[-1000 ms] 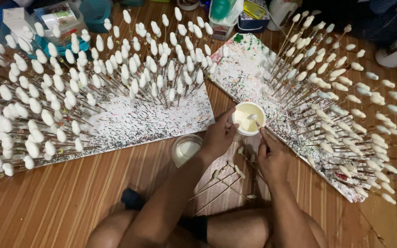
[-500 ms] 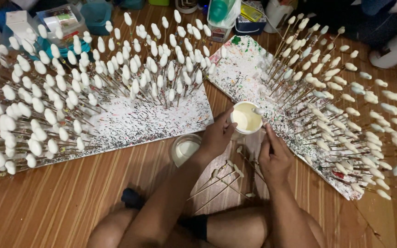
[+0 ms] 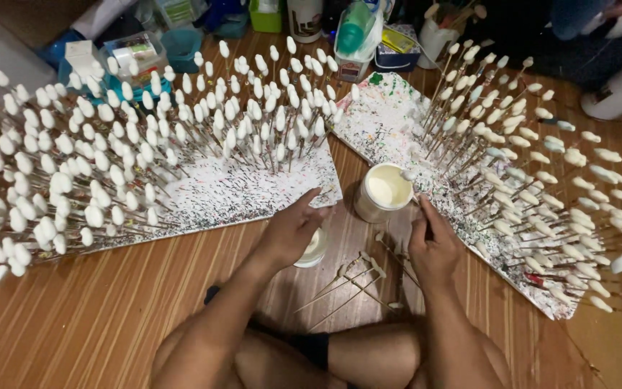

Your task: Dip silk cocoons on sticks into white paint and arrange them on a foam board

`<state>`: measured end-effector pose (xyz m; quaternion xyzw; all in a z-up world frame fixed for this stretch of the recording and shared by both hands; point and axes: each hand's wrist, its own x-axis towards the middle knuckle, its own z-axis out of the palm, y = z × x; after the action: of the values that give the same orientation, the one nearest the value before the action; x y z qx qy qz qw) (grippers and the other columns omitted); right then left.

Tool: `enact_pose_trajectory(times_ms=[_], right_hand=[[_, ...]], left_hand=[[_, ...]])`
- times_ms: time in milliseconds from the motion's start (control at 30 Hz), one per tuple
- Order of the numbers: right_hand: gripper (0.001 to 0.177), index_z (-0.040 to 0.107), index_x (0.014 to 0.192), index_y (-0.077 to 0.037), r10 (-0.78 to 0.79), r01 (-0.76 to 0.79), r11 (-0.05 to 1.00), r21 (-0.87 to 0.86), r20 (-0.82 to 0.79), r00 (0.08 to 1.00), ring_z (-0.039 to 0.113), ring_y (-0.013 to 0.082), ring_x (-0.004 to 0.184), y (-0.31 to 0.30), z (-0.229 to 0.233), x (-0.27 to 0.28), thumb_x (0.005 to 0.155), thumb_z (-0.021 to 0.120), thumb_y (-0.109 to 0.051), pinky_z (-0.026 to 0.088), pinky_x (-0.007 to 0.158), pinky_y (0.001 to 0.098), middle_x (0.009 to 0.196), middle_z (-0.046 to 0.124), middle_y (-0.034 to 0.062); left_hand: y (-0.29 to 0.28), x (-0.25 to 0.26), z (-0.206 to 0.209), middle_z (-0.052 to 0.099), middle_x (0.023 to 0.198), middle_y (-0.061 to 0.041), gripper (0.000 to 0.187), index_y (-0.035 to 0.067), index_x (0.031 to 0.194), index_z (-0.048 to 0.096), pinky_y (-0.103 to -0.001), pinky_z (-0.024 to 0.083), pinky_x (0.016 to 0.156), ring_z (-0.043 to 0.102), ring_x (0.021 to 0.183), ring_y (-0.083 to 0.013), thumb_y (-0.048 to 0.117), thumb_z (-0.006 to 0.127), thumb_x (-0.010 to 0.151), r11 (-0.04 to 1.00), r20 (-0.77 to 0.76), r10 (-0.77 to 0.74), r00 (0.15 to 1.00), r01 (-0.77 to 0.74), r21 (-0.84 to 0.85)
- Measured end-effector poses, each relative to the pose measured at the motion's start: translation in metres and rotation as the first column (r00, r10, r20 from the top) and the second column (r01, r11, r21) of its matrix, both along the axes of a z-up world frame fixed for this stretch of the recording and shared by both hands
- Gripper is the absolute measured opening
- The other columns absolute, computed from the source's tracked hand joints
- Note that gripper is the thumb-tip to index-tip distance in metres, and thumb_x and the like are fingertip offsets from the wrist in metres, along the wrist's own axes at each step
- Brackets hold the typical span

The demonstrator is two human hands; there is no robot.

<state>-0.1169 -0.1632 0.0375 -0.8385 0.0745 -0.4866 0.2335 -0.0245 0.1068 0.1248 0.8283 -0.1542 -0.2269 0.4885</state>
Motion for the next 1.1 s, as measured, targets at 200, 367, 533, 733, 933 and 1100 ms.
enact_pose_trajectory(times_ms=[200,367,533,733,933,1100], right_hand=[[0.042,0.08,0.119,-0.033,-0.078,0.124,0.987,0.101,-0.373,0.924,0.073,0.0359,0.092,0.0,0.003,-0.002,0.087,0.071,-0.007,0.059,0.076,0.0468,0.099,0.078,0.0086],[0.029,0.083,0.112,-0.023,-0.085,0.073,0.996,-0.056,-0.258,0.962,0.074,0.0312,0.087,0.004,0.016,-0.006,0.088,0.077,-0.008,0.059,0.072,0.0421,0.097,0.079,0.0079],[0.026,0.084,0.104,-0.026,-0.126,0.076,0.977,-0.2,-0.248,0.961,0.073,0.0245,0.075,0.006,0.015,-0.003,0.084,0.081,-0.009,0.058,0.066,0.0337,0.09,0.079,0.001],[0.027,0.083,0.107,-0.011,0.126,-0.161,0.975,-0.156,-0.212,0.969,0.073,0.0327,0.074,0.035,0.039,0.003,0.087,0.077,0.006,0.057,0.069,0.0428,0.085,0.076,0.0125],[0.024,0.081,0.112,-0.005,0.334,-0.312,0.931,0.188,-0.098,0.937,0.074,0.0276,0.081,0.056,0.022,0.005,0.093,0.075,0.008,0.057,0.076,0.037,0.091,0.077,0.0134],[0.017,0.064,0.112,0.006,0.474,-0.435,0.751,0.496,0.053,0.879,0.07,0.0303,0.112,0.058,0.007,0.004,0.097,0.066,0.011,0.053,0.1,0.0433,0.109,0.073,0.0199]], left_hand=[[0.06,-0.014,-0.007,0.072,0.121,-0.025,0.057,0.021,0.151,0.051,-0.057,0.053,0.1,0.064,0.119,-0.046,0.037,0.059,0.097,0.988,-0.003,0.063,0.998,-0.062,0.143],[0.052,-0.002,-0.002,0.075,0.117,-0.019,0.058,0.01,0.151,0.05,-0.053,0.055,0.093,0.07,0.11,-0.0417,0.031,0.062,0.098,0.996,0.106,0.083,0.991,-0.085,0.015],[0.055,0.016,-0.023,0.075,0.117,-0.013,0.059,0.014,0.15,0.052,-0.051,0.056,0.093,0.07,0.112,-0.0368,0.038,0.062,0.097,0.992,0.172,0.006,0.985,-0.028,0.125],[0.064,0.04,-0.024,0.07,0.12,-0.02,0.059,0.008,0.15,0.05,-0.054,0.052,0.097,0.066,0.117,-0.0438,0.04,0.055,0.101,0.964,0.21,-0.121,0.97,0.065,0.256],[0.055,0.053,-0.04,0.067,0.125,-0.021,0.061,0.005,0.153,0.046,-0.053,0.051,0.101,0.064,0.122,-0.0436,0.039,0.052,0.102,0.954,0.166,-0.191,0.967,0.144,0.263],[0.055,0.054,-0.036,0.065,0.126,-0.022,0.06,0.007,0.153,0.046,-0.054,0.051,0.1,0.063,0.124,-0.0442,0.037,0.052,0.101,0.937,0.145,-0.24,0.96,0.19,0.295]])
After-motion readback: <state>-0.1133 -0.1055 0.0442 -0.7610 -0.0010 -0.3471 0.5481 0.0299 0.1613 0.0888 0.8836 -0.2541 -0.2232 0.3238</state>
